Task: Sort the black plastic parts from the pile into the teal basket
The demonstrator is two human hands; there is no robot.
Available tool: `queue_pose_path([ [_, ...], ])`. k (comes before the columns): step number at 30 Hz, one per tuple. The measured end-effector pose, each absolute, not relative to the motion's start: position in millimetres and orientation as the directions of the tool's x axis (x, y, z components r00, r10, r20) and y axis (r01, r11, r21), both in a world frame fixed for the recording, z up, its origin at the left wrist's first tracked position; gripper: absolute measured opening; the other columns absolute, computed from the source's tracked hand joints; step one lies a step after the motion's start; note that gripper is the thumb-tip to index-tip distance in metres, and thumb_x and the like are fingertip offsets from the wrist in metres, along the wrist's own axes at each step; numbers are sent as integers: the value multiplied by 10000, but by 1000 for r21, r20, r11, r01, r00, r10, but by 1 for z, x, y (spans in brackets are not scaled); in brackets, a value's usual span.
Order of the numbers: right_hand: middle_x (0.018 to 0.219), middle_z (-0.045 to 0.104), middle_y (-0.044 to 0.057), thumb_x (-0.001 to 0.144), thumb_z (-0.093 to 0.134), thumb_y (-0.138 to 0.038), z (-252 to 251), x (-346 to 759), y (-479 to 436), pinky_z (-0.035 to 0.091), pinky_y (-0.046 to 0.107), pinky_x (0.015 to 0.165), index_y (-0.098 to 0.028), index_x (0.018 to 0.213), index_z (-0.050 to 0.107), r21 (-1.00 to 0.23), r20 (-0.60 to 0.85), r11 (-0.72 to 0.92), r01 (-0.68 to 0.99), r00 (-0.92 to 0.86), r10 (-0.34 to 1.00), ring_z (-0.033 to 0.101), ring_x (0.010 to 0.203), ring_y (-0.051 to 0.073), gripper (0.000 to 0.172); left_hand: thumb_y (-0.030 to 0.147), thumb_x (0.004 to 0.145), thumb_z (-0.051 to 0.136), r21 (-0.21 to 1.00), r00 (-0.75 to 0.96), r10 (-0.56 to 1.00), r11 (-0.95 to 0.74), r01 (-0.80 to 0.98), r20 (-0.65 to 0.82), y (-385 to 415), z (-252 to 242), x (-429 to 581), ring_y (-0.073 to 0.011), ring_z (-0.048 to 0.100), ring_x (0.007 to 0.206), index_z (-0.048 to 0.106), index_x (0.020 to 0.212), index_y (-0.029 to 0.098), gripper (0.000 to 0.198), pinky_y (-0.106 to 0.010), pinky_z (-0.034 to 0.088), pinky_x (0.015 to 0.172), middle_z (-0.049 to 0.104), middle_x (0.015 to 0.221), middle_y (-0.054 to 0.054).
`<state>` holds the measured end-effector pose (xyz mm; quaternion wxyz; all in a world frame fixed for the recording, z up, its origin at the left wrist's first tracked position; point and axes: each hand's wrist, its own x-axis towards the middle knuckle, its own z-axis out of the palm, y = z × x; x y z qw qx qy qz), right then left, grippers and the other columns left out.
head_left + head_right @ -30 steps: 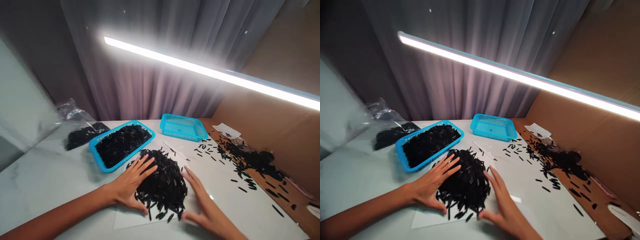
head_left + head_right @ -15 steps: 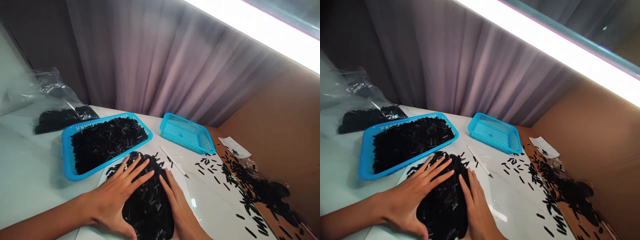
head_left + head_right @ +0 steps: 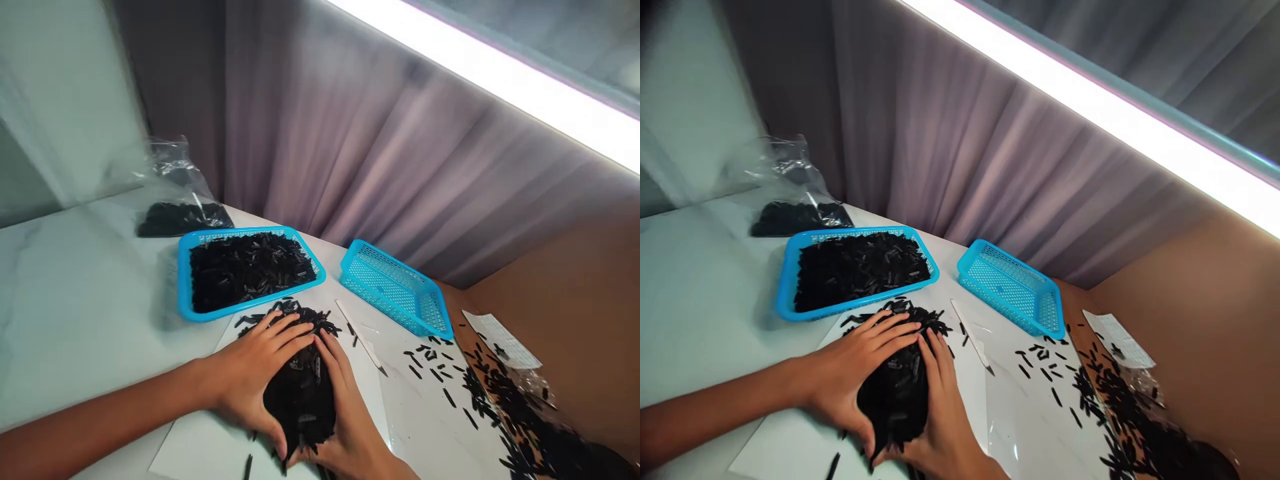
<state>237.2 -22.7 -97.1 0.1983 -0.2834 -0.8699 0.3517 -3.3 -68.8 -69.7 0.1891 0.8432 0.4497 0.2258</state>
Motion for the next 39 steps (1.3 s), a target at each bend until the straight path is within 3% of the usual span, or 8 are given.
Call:
queue_pose_path([
  [8, 1567, 374, 110, 755, 786, -500, -76, 234, -25, 254, 566, 1194, -304, 1403, 510, -816, 149, 477, 326, -678, 719, 328, 1454, 364, 731, 614, 658, 741, 419, 494, 800, -600, 682, 342, -63, -68, -5, -393, 480, 1309, 519, 1357, 170, 857, -551, 352, 1118, 521, 1443, -163],
  [12, 1412, 563, 85, 821, 712, -496, -69, 227, -24, 354, 528, 1137, -307, 1233, 635, -866, 156, 390, 312, -572, 805, 485, 1337, 348, 460, 493, 624, 766, 308, 605, 766, -642, 702, 218, -42, -43, 0, -338, 619, 1034, 603, 1177, 137, 678, -444, 522, 877, 625, 1207, -164],
  [17, 1236, 684, 76, 750, 764, -529, -60, 229, -12, 447, 499, 1046, -287, 1181, 653, -935, 76, 240, 259, -516, 853, 593, 1206, 358, 506, 372, 661, 727, 373, 646, 761, -617, 692, 61, -19, -12, 7, -240, 634, 725, 640, 994, 189, 390, -315, 453, 570, 678, 907, -59],
  [22, 1348, 637, 55, 864, 607, -601, -33, 222, 10, 283, 472, 1186, -295, 1180, 677, -990, 105, 139, 26, -521, 847, 450, 1386, 306, 445, 251, 661, 714, 626, 597, 798, -505, 594, 77, -15, 7, 2, -159, 587, 644, 628, 862, 185, 228, -248, 398, 530, 628, 735, 22],
  [25, 1249, 696, 94, 922, 440, -657, -18, 201, 18, 385, 521, 1124, -243, 1103, 712, -957, -66, -204, -206, -529, 846, 564, 1283, 314, 527, 212, 646, 730, 720, 559, 816, -476, 506, 147, -14, 20, 0, -145, 600, 666, 649, 860, 172, 232, -233, 420, 559, 646, 762, 28],
  [29, 1028, 769, 107, 916, 485, -608, -20, 173, 17, 544, 539, 928, -208, 975, 729, -730, -360, -633, -259, -641, 678, 691, 1077, 323, 473, 199, 689, 731, 815, 459, 864, -413, 406, 209, -12, 24, 4, -161, 648, 781, 663, 956, 175, 277, -240, 472, 667, 694, 855, 17],
  [33, 956, 780, 71, 965, 456, -458, -34, 165, 10, 576, 502, 884, -204, 957, 721, -558, -471, -765, -322, -635, 612, 731, 950, 270, 368, 294, 737, 768, 848, 332, 927, -312, 428, 174, -14, 11, 8, -203, 670, 879, 671, 1037, 174, 337, -302, 507, 785, 717, 940, -20],
  [39, 987, 786, 6, 990, 496, -442, -40, 168, 4, 592, 438, 880, -256, 1015, 714, -522, -492, -769, -368, -607, 624, 749, 859, 206, 288, 345, 727, 816, 913, 305, 944, -229, 338, 124, -21, 2, 8, -224, 661, 1005, 623, 1130, 191, 472, -371, 520, 924, 704, 1074, -42],
])
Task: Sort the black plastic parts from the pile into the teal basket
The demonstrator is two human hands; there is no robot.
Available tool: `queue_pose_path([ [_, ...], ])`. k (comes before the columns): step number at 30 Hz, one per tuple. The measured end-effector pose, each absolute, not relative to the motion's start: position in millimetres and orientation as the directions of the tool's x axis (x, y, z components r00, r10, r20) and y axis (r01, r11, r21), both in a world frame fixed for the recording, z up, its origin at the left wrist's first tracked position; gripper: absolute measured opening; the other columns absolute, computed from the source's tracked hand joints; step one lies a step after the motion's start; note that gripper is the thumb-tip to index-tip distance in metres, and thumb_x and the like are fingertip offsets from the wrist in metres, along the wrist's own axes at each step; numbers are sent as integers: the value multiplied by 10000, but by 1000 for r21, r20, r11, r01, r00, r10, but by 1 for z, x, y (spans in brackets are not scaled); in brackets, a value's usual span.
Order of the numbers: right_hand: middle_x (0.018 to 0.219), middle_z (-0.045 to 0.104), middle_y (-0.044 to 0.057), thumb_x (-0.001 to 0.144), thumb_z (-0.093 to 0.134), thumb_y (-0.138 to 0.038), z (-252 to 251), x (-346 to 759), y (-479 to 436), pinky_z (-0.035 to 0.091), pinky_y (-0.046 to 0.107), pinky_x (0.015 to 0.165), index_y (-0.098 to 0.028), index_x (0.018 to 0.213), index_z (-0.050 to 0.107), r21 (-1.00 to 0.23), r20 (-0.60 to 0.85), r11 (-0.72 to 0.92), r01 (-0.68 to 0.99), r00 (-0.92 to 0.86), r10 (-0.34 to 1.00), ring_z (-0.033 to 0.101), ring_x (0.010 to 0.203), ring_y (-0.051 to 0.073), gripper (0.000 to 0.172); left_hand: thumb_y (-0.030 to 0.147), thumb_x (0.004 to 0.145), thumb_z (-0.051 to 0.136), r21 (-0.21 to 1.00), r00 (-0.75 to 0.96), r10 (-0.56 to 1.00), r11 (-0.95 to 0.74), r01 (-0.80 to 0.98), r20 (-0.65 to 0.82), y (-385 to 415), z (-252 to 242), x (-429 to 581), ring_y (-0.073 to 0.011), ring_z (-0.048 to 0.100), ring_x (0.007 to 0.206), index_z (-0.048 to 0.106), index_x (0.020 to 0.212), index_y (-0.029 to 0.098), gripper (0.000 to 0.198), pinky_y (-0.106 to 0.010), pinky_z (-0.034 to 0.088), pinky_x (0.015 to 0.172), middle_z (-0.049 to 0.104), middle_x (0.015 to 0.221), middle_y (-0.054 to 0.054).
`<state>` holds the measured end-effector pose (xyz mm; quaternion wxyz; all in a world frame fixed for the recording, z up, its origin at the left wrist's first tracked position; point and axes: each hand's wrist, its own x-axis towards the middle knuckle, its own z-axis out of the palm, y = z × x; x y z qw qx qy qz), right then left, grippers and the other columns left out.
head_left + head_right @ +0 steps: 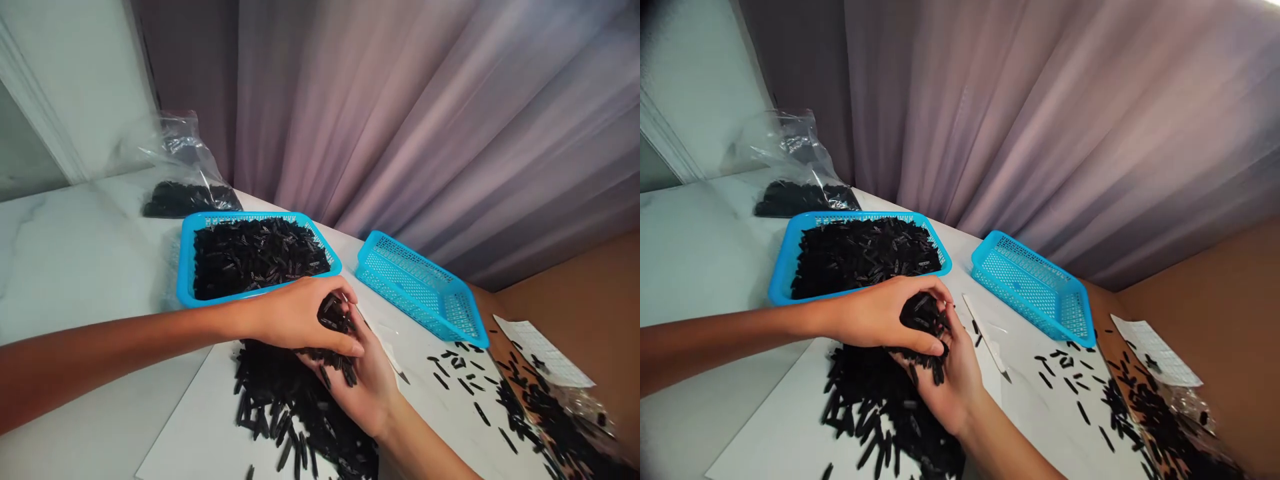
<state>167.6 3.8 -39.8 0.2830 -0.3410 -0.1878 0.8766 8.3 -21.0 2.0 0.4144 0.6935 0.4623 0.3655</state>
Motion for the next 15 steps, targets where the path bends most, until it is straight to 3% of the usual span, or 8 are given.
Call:
queue_pose_path([
  [3, 959, 786, 18, 989, 500, -467, -40, 166, 3, 588, 428, 890, -244, 1027, 716, -531, -455, -760, -375, -630, 629, 746, 905, 213, 313, 210, 872, 637, 921, 311, 942, -227, 317, 125, -24, 3, 3, -213, 627, 1138, 601, 1187, 186, 317, -386, 506, 1001, 671, 1207, -59],
  [6, 998, 785, 36, 999, 464, -488, -39, 166, 3, 575, 437, 916, -219, 1031, 728, -527, -427, -773, -353, -677, 600, 741, 940, 220, 379, 68, 914, 455, 942, 318, 942, -196, 273, 104, -24, 3, -4, -197, 612, 1205, 568, 1254, 206, 385, -393, 519, 1019, 643, 1292, -45],
  [10, 970, 791, 50, 999, 489, -425, -36, 167, 2, 558, 439, 947, -201, 991, 748, -534, -385, -764, -363, -700, 601, 745, 898, 216, 342, 94, 930, 492, 967, 292, 953, -140, 211, 74, -22, 1, -9, -188, 686, 1096, 561, 1257, 221, 358, -376, 551, 982, 699, 1221, -28],
  [15, 978, 789, 69, 910, 652, -414, -36, 168, 0, 590, 383, 868, -163, 958, 755, -529, -381, -744, -409, -669, 638, 742, 825, 212, 275, 126, 905, 608, 951, 269, 953, -201, 233, 136, -19, 0, -10, -149, 727, 974, 671, 1065, 176, 178, -237, 570, 860, 765, 1045, -12],
])
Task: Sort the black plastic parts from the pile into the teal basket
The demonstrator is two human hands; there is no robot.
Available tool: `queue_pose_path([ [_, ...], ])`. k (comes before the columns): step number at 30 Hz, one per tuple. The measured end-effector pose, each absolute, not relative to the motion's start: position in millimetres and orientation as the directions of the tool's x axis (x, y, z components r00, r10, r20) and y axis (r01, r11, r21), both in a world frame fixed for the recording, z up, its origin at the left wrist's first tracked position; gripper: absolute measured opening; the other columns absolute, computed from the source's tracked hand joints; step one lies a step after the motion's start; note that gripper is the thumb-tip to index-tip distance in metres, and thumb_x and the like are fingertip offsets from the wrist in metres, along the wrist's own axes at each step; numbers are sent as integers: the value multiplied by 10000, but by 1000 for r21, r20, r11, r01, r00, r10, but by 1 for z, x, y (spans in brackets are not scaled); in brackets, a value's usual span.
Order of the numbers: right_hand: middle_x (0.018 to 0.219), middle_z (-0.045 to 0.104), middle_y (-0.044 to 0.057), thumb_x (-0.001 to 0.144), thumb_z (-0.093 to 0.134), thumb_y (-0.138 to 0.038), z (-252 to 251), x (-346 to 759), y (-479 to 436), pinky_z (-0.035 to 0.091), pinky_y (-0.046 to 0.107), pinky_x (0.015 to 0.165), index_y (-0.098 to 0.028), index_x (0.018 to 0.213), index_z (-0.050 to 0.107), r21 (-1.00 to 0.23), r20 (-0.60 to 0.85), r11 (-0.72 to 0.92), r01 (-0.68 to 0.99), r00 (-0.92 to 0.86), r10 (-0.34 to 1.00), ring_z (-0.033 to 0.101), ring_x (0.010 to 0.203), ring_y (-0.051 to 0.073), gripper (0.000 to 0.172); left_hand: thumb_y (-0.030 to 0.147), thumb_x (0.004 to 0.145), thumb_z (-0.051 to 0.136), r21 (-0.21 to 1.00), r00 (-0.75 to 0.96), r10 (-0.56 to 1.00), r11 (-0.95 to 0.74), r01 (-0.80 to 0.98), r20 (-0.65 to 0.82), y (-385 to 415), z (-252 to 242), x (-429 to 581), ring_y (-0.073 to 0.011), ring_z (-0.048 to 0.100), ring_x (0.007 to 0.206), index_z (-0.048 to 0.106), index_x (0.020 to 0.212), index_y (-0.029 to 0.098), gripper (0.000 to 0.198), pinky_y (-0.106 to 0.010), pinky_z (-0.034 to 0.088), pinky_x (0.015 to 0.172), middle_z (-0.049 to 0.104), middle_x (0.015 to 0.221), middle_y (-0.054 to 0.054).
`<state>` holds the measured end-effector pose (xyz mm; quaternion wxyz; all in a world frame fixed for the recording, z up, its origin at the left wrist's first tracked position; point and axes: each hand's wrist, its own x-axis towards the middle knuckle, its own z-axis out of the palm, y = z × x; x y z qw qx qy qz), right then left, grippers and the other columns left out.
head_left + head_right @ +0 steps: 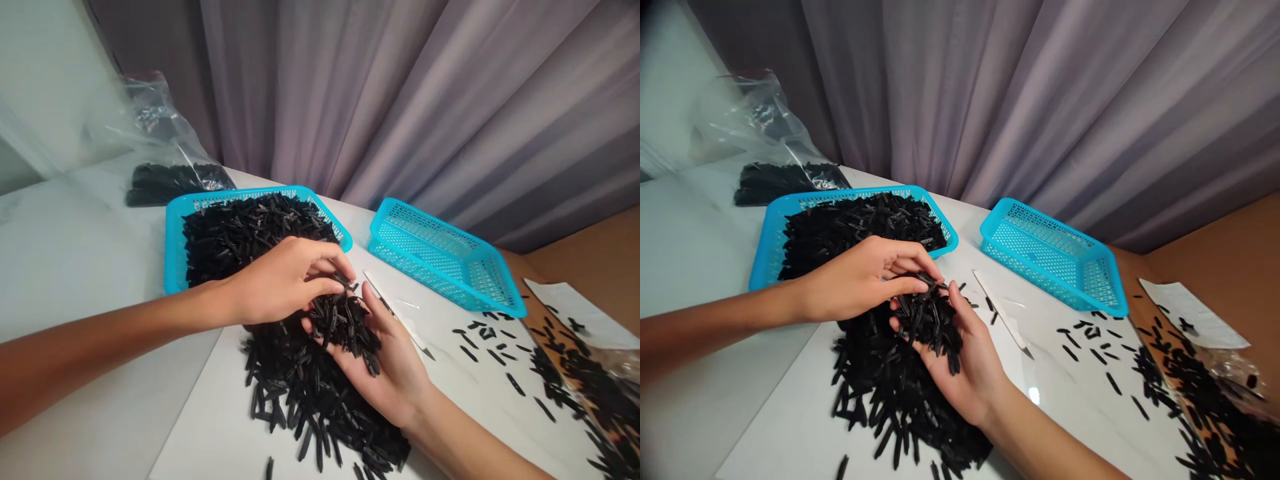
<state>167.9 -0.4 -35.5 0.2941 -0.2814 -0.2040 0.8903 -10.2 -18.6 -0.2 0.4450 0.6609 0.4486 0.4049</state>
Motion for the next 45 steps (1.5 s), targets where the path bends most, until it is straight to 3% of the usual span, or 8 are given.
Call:
queue_pose_path([
  [3, 959, 788, 61, 845, 738, -388, -38, 169, -2, 602, 346, 818, -159, 952, 760, -561, -369, -720, -408, -656, 659, 742, 819, 213, 254, 193, 892, 667, 917, 248, 953, -248, 313, 173, -20, 2, -11, -132, 733, 858, 738, 967, 188, 103, -206, 564, 749, 771, 919, 18],
  [6, 928, 783, 37, 855, 733, -319, -40, 171, -5, 596, 313, 816, -172, 957, 761, -598, -345, -695, -398, -655, 672, 744, 823, 199, 181, 222, 846, 737, 806, 208, 949, -312, 504, 238, -21, 8, -11, -115, 701, 777, 784, 881, 206, 61, -204, 519, 666, 752, 850, 26],
  [11, 923, 766, 20, 854, 741, -254, -40, 173, -6, 586, 261, 788, -202, 984, 737, -645, -312, -652, -400, -641, 701, 728, 801, 153, 140, 128, 816, 753, 613, 239, 907, -413, 673, 348, -20, 14, -13, -96, 657, 769, 802, 887, 204, 115, -210, 482, 700, 728, 849, 17],
  [19, 849, 709, -10, 869, 716, -207, -39, 173, -7, 560, 219, 738, -230, 921, 669, -692, -290, -612, -383, -629, 721, 668, 792, 110, 74, 112, 778, 767, 745, 200, 945, -327, 582, 258, -20, 11, -15, -77, 684, 657, 789, 818, 220, 117, -154, 472, 597, 762, 732, 66],
  [31, 744, 670, -15, 909, 650, -258, -35, 176, -8, 494, 184, 613, -237, 871, 653, -760, -298, -583, -285, -645, 704, 635, 700, 117, 44, 264, 812, 778, 523, 351, 894, -449, 725, 280, -24, 18, -17, -86, 652, 604, 791, 758, 212, 76, -197, 434, 585, 762, 719, 44],
  [37, 747, 675, -5, 907, 652, -282, -38, 176, -9, 521, 221, 640, -240, 882, 644, -772, -308, -568, -287, -613, 728, 612, 695, 129, 49, 196, 829, 758, 439, 392, 831, -545, 714, 394, -24, 22, -19, -117, 669, 753, 766, 868, 189, 41, -221, 448, 708, 761, 843, 15],
  [45, 775, 674, 5, 895, 683, -348, -39, 175, -8, 519, 219, 682, -209, 877, 674, -760, -305, -572, -308, -608, 733, 616, 710, 116, 140, 252, 902, 674, 441, 411, 836, -543, 715, 364, -21, 20, -24, -145, 684, 810, 754, 873, 251, 85, -262, 474, 765, 763, 872, 27],
])
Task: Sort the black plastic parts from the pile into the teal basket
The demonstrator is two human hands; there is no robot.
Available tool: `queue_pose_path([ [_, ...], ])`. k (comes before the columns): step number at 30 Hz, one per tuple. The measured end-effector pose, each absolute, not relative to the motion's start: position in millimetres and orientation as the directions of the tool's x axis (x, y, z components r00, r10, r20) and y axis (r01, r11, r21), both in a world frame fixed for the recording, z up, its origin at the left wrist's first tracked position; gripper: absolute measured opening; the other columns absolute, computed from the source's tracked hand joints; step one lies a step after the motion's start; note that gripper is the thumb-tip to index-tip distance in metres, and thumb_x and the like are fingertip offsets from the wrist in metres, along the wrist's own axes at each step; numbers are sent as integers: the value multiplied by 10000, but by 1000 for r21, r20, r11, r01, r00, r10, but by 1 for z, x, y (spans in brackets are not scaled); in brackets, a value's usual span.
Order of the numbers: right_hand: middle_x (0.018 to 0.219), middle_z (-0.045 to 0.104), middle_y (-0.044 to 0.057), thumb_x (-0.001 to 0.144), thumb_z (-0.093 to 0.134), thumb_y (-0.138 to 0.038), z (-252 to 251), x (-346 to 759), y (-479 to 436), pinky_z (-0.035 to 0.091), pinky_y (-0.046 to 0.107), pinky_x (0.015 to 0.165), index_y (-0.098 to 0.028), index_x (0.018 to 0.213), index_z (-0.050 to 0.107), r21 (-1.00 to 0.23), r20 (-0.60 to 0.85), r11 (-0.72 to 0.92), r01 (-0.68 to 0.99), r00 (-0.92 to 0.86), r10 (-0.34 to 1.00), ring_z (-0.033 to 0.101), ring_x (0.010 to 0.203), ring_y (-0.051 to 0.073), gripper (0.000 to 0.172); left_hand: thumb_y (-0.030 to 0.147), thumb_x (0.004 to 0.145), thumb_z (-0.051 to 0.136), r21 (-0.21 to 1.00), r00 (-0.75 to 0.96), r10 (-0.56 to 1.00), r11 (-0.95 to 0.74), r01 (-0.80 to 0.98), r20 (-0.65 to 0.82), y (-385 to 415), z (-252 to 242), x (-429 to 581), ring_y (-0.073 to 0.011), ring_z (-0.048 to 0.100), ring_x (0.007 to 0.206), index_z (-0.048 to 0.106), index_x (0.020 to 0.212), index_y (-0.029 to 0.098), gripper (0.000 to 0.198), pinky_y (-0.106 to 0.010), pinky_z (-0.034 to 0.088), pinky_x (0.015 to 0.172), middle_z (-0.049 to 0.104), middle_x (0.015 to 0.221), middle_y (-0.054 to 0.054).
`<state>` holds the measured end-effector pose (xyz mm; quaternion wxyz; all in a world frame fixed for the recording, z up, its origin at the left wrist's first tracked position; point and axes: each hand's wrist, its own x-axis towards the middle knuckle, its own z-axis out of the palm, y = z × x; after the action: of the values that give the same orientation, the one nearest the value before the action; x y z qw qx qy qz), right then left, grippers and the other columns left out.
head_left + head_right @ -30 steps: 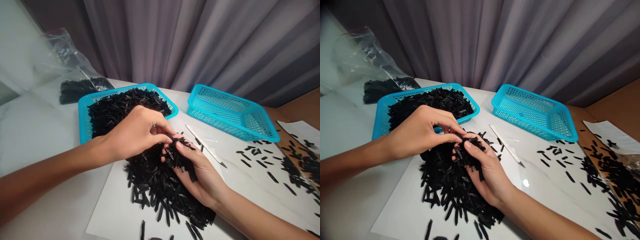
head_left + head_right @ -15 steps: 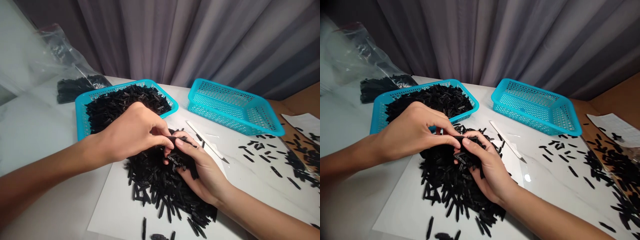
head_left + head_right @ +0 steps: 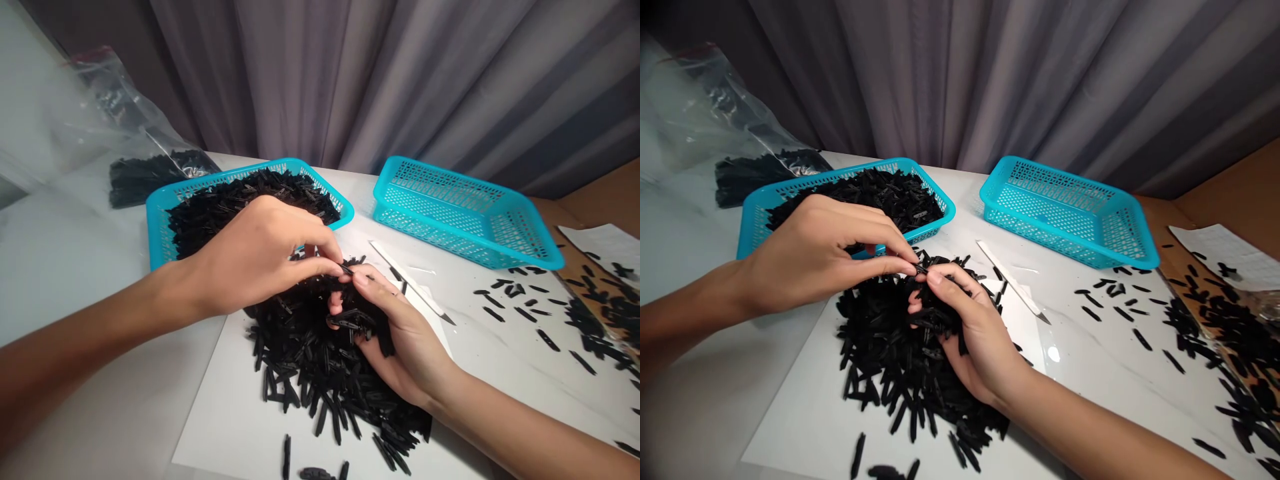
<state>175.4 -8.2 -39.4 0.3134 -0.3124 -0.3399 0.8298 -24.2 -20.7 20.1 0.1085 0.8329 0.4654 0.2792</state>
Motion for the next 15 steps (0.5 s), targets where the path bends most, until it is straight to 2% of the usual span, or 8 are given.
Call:
queue_pose_path([
  [6, 773, 674, 17, 908, 662, -358, -40, 177, -8, 517, 235, 685, -196, 865, 695, -752, -294, -578, -317, -624, 724, 611, 729, 125, 170, 277, 941, 615, 487, 402, 855, -518, 703, 328, -18, 17, -25, -149, 679, 790, 763, 898, 259, 155, -272, 476, 748, 764, 880, 22],
  [15, 777, 675, 14, 908, 664, -353, -42, 178, -8, 503, 229, 683, -195, 871, 699, -753, -294, -578, -315, -625, 723, 611, 728, 119, 166, 212, 929, 629, 570, 394, 867, -498, 653, 306, -17, 19, -23, -130, 683, 789, 756, 876, 216, 137, -227, 468, 687, 768, 882, 14],
])
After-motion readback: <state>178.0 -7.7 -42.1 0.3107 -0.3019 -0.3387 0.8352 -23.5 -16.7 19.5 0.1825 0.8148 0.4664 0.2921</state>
